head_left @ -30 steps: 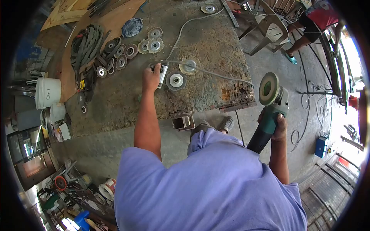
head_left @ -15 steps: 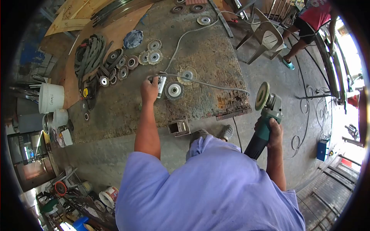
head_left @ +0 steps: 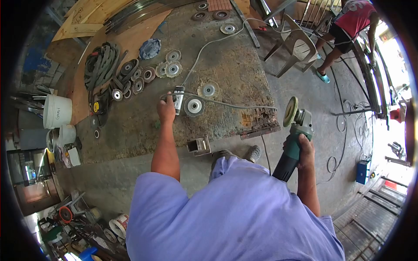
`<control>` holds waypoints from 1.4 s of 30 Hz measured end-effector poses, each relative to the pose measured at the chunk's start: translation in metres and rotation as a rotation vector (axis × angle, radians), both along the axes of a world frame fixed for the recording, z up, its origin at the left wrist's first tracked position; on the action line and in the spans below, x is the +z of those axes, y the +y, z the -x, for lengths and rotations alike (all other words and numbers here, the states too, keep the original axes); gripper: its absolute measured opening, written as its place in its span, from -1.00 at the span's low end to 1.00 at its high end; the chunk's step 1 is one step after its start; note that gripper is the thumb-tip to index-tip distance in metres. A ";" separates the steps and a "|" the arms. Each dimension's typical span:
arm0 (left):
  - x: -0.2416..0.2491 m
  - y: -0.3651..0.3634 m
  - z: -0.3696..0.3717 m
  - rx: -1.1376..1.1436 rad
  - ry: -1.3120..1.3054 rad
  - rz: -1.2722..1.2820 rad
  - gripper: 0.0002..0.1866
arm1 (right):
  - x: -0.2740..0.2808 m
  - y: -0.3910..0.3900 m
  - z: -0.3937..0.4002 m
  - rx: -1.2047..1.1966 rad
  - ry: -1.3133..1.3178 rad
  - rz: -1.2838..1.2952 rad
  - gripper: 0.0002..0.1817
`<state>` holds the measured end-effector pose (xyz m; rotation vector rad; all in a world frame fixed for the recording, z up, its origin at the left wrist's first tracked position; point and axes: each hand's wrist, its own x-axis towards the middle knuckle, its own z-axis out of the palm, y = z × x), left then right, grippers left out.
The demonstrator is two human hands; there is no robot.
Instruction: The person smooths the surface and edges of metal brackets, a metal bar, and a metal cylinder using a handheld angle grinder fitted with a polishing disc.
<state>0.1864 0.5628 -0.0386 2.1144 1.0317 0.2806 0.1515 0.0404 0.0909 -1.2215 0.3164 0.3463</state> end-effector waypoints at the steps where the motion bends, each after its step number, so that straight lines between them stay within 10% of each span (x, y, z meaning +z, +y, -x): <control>1: 0.002 -0.001 0.000 -0.015 -0.001 -0.072 -0.33 | -0.001 0.001 -0.001 0.008 0.006 -0.005 -0.31; 20: 0.010 -0.011 -0.012 -0.321 0.174 -0.282 -0.48 | 0.017 0.013 -0.036 0.028 -0.086 0.169 -0.25; 23: 0.048 0.004 -0.003 -0.379 -0.060 -0.285 -0.45 | 0.029 0.005 -0.039 0.003 -0.155 0.315 -0.24; 26: 0.237 -0.047 0.032 -0.392 -0.524 -0.086 -0.59 | 0.038 -0.009 -0.045 0.039 -0.270 0.424 -0.23; 29: 0.339 -0.116 0.098 -0.985 -1.071 0.190 -0.74 | 0.044 -0.032 -0.063 0.193 -0.328 0.680 -0.15; 32: 0.354 -0.199 0.139 -1.389 -1.147 0.536 -0.73 | 0.037 -0.026 -0.083 0.340 -0.623 0.531 -0.13; 35: 0.349 -0.226 0.155 -1.380 -1.167 0.594 -0.72 | 0.069 -0.017 -0.070 0.397 -0.525 0.825 -0.12; 42: 0.350 -0.250 0.205 -1.280 -1.070 0.538 -0.69 | 0.040 -0.010 -0.091 0.522 -0.601 0.544 -0.08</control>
